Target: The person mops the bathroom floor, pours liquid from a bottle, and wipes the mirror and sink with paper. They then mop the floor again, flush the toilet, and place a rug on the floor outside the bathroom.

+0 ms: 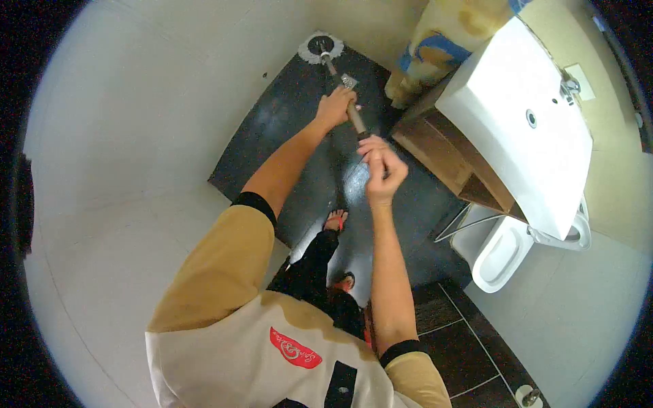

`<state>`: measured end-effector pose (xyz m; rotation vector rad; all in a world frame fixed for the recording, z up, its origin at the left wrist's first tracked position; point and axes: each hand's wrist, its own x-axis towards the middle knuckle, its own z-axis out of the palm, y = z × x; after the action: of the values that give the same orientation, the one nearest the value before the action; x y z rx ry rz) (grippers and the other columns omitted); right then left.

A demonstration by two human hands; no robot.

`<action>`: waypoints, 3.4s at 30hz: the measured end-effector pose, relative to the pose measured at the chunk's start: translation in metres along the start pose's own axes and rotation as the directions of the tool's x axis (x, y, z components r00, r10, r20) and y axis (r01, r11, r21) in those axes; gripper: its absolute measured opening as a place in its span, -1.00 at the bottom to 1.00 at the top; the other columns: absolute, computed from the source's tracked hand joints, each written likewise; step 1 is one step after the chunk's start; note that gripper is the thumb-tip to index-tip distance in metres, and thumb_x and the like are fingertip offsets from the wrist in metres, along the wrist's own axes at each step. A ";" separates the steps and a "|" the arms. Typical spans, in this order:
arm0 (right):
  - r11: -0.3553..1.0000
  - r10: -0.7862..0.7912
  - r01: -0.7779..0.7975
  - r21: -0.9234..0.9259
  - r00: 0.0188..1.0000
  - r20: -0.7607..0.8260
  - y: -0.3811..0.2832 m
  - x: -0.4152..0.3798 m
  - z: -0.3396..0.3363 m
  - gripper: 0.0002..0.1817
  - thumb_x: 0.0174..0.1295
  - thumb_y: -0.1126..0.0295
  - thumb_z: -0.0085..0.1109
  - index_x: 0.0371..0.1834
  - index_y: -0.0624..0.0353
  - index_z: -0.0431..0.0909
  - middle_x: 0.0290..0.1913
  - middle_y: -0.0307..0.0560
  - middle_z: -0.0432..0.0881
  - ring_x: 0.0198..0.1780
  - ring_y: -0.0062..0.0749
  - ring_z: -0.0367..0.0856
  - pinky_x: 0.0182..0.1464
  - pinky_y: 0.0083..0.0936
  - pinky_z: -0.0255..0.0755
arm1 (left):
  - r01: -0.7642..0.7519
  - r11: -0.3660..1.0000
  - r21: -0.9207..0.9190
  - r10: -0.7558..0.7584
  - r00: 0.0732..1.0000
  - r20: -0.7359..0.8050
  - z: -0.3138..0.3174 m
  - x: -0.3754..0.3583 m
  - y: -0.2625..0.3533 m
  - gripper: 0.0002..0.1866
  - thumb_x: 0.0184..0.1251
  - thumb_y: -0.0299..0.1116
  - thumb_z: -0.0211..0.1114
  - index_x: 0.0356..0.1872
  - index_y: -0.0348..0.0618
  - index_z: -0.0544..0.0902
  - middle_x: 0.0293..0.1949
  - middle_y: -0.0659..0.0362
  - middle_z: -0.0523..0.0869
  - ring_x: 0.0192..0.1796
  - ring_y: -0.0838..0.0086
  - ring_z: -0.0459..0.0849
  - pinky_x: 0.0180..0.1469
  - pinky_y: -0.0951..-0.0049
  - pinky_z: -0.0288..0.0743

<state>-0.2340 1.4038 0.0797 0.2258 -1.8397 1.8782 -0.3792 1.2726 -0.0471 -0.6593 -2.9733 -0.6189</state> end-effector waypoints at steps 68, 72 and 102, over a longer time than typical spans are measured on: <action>0.989 0.065 -0.100 0.111 0.957 0.284 -0.178 -0.267 0.015 -0.91 -0.09 0.68 0.08 -0.46 0.36 0.46 -0.37 0.08 0.54 -0.27 -0.03 0.55 -0.01 -0.19 0.37 | 0.401 0.882 -0.248 -0.432 0.898 -0.085 -0.046 -0.358 0.054 -0.60 0.13 -0.15 0.29 -0.06 -0.09 0.48 0.07 -0.20 0.40 0.15 -0.15 0.36 0.13 0.14 0.32; 0.992 0.072 -0.099 0.075 0.950 0.304 -0.241 -0.231 -0.027 -0.96 -0.07 0.65 0.06 -0.52 0.33 0.46 -0.45 0.02 0.54 -0.33 -0.07 0.54 -0.07 -0.26 0.37 | 0.252 0.889 -0.383 -0.310 0.946 -0.097 -0.037 -0.348 0.099 -0.59 0.08 -0.15 0.33 -0.08 -0.09 0.50 0.23 -0.26 0.26 0.25 -0.13 0.28 0.18 0.13 0.29; 0.949 0.254 -0.232 -0.212 0.963 0.085 -0.158 -0.168 -0.096 -0.77 -0.03 0.41 0.04 -0.69 0.36 0.42 -0.54 0.03 0.55 -0.37 -0.17 0.57 -0.04 -0.14 0.41 | 0.034 0.986 -0.161 -0.011 0.990 0.143 0.029 -0.196 0.083 -0.68 -0.06 -0.30 0.32 -0.23 0.04 0.48 0.02 0.25 0.45 0.35 0.33 0.20 0.02 -0.34 0.16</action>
<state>0.0040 1.4532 0.1373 0.0342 -2.2035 1.8523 -0.1648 1.2744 -0.0662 -0.7097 -3.0875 -0.8595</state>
